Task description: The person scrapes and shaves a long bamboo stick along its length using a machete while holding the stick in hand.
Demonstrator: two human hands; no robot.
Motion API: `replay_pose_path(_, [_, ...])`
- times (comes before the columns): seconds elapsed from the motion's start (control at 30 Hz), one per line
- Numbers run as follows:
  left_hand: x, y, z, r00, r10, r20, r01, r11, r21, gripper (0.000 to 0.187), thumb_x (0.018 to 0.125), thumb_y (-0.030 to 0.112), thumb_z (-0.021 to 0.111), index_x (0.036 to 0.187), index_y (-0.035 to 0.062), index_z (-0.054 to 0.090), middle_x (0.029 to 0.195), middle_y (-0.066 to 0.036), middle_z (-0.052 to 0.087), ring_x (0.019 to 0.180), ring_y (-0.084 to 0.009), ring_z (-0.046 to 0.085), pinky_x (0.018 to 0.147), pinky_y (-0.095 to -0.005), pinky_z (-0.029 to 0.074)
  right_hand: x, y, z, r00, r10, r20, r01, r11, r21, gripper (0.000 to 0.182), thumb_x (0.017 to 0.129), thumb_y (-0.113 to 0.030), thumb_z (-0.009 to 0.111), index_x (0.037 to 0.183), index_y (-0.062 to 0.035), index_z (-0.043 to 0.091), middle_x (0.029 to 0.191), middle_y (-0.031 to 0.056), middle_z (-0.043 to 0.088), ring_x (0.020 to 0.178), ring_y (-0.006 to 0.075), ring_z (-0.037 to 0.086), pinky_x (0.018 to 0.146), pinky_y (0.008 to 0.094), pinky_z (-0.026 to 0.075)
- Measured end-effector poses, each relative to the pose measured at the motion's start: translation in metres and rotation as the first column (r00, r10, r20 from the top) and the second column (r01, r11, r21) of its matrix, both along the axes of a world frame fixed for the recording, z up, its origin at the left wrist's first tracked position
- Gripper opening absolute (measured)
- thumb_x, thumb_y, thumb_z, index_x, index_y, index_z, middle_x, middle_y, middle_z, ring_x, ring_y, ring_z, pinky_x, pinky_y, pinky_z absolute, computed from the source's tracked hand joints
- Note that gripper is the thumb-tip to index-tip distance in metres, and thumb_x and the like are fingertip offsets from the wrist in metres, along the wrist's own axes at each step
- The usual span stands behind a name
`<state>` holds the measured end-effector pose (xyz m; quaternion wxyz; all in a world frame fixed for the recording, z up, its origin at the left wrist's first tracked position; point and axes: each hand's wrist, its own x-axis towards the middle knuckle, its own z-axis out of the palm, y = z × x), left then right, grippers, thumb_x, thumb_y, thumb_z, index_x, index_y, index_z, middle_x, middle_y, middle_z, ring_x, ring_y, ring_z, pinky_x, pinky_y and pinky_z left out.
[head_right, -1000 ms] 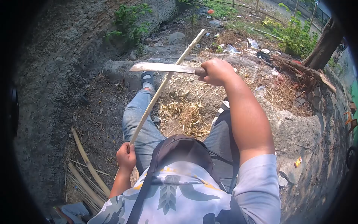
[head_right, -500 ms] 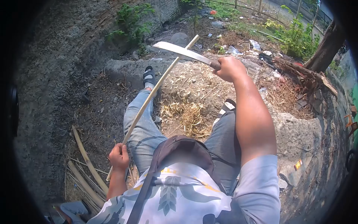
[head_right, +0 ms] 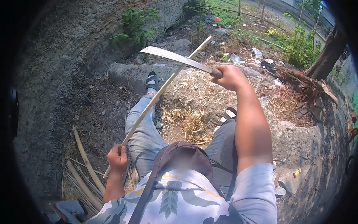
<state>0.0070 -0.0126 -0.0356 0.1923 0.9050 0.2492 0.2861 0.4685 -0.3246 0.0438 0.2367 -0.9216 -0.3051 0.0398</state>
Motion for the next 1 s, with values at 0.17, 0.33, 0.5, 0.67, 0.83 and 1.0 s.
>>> replay_pose_path(0.17, [-0.001, -0.003, -0.004, 0.999, -0.028, -0.034, 0.028, 0.999, 0.021, 0.009, 0.093, 0.013, 0.069, 0.091, 0.0041, 0.068, 0.071, -0.013, 0.067, 0.060, -0.0315, 0.065, 0.057, -0.0405, 0.050, 0.013, -0.021, -0.008, 0.988, -0.147, -0.049, 0.147, 0.989, -0.020, 0.040, 0.082, -0.040, 0.085, 0.108, -0.0107, 0.077, 0.103, 0.0153, 0.077, 0.099, 0.0336, 0.073, 0.085, 0.0466, 0.055])
replay_pose_path(0.33, [0.009, -0.004, -0.009, 0.999, -0.033, -0.029, 0.035, 0.999, 0.041, 0.008, 0.093, 0.012, 0.069, 0.093, 0.0046, 0.068, 0.073, -0.014, 0.068, 0.062, -0.0322, 0.067, 0.058, -0.0409, 0.051, -0.008, -0.004, 0.005, 0.997, -0.044, 0.056, 0.053, 0.985, -0.161, 0.038, 0.081, -0.039, 0.084, 0.108, -0.0137, 0.077, 0.103, 0.0150, 0.076, 0.101, 0.0348, 0.072, 0.090, 0.0475, 0.055])
replay_pose_path(0.5, [0.021, -0.009, -0.008, 1.000, -0.026, -0.001, 0.026, 0.999, 0.042, 0.007, 0.093, 0.012, 0.068, 0.094, 0.0046, 0.068, 0.076, -0.014, 0.068, 0.064, -0.0327, 0.067, 0.060, -0.0415, 0.052, -0.034, 0.031, 0.009, 0.956, 0.252, 0.154, -0.209, 0.946, -0.249, 0.033, 0.080, -0.045, 0.083, 0.092, -0.0151, 0.073, 0.091, 0.0116, 0.076, 0.092, 0.0349, 0.073, 0.082, 0.0483, 0.057])
replay_pose_path(0.67, [0.010, 0.001, -0.002, 1.000, -0.003, 0.024, 0.001, 0.997, 0.074, 0.009, 0.093, 0.012, 0.068, 0.093, 0.0031, 0.068, 0.074, -0.014, 0.068, 0.064, -0.0332, 0.067, 0.060, -0.0419, 0.052, -0.040, 0.035, 0.014, 0.934, 0.272, 0.229, -0.224, 0.951, -0.215, 0.035, 0.083, -0.048, 0.081, 0.089, -0.0146, 0.072, 0.088, 0.0118, 0.075, 0.090, 0.0358, 0.073, 0.080, 0.0482, 0.057])
replay_pose_path(0.83, [-0.028, 0.025, -0.013, 0.996, 0.090, -0.006, -0.088, 0.984, 0.153, 0.011, 0.094, 0.015, 0.067, 0.094, 0.0039, 0.066, 0.073, -0.014, 0.068, 0.062, -0.0323, 0.067, 0.059, -0.0419, 0.052, 0.006, 0.005, -0.001, 0.938, -0.319, 0.135, 0.329, 0.942, -0.062, 0.035, 0.088, -0.043, 0.076, 0.109, -0.0157, 0.076, 0.105, 0.0154, 0.077, 0.100, 0.0365, 0.073, 0.087, 0.0487, 0.057])
replay_pose_path(1.0, [-0.035, 0.021, -0.018, 0.996, 0.087, 0.035, -0.088, 0.996, 0.020, 0.009, 0.097, 0.012, 0.062, 0.095, 0.0032, 0.064, 0.068, -0.012, 0.062, 0.059, -0.0255, 0.063, 0.057, -0.0378, 0.049, 0.046, -0.025, -0.045, 0.923, -0.369, -0.111, 0.379, 0.922, 0.079, 0.045, 0.080, -0.043, 0.080, 0.105, -0.0064, 0.077, 0.094, 0.0171, 0.077, 0.090, 0.0309, 0.075, 0.080, 0.0436, 0.056])
